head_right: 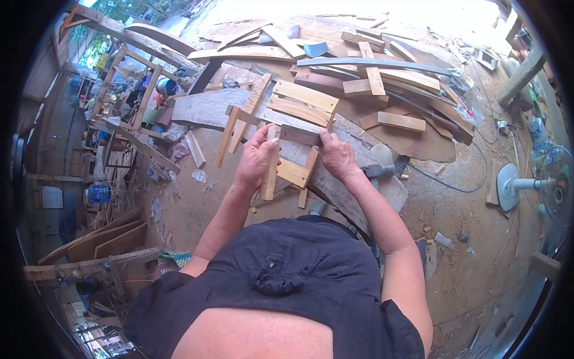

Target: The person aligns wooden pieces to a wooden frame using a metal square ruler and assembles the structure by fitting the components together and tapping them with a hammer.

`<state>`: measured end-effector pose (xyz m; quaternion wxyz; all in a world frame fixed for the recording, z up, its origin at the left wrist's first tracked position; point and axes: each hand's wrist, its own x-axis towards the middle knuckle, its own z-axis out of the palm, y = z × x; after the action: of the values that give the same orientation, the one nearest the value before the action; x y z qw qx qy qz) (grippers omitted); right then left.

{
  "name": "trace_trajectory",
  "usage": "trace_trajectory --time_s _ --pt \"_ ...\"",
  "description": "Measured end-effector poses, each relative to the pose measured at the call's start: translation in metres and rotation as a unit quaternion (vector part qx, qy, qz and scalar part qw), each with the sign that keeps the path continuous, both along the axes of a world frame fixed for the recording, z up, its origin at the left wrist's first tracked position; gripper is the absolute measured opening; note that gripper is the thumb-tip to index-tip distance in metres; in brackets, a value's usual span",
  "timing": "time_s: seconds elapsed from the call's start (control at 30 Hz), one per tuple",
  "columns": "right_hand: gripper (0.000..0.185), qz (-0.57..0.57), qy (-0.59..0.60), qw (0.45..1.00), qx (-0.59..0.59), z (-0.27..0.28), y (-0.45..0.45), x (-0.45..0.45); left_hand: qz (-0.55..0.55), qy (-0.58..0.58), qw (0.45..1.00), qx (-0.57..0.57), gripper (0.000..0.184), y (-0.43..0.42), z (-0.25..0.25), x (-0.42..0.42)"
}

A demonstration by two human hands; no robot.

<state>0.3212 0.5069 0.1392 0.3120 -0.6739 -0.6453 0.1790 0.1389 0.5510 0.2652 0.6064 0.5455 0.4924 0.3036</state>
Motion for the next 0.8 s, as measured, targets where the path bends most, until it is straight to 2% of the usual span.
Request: trace_trajectory --time_s 0.23,0.53,0.6,0.7,0.77,0.8 --pt "0.041 -0.001 0.003 1.0 -0.015 0.001 0.0 -0.002 0.001 -0.021 1.0 0.002 0.043 0.0 0.007 -0.002" --pt "0.04 0.007 -0.021 1.0 -0.001 0.004 0.001 0.001 -0.046 0.023 0.997 0.06 0.048 -0.003 0.01 0.001" --pt "0.039 0.013 -0.033 0.999 -0.003 0.007 0.001 0.002 -0.053 0.086 0.988 0.113 0.051 -0.008 0.015 0.005" --pt "0.036 0.017 -0.048 0.999 -0.015 0.019 -0.001 0.004 -0.042 0.073 0.984 0.155 0.052 -0.009 0.008 0.004" --pt "0.035 0.017 -0.051 0.998 -0.025 0.027 -0.003 0.007 -0.036 0.053 0.988 0.139 0.052 -0.011 0.008 0.001" --pt "0.033 0.011 -0.077 0.996 0.043 0.03 -0.005 0.009 -0.03 0.035 0.991 0.124 0.052 -0.012 0.009 0.0"
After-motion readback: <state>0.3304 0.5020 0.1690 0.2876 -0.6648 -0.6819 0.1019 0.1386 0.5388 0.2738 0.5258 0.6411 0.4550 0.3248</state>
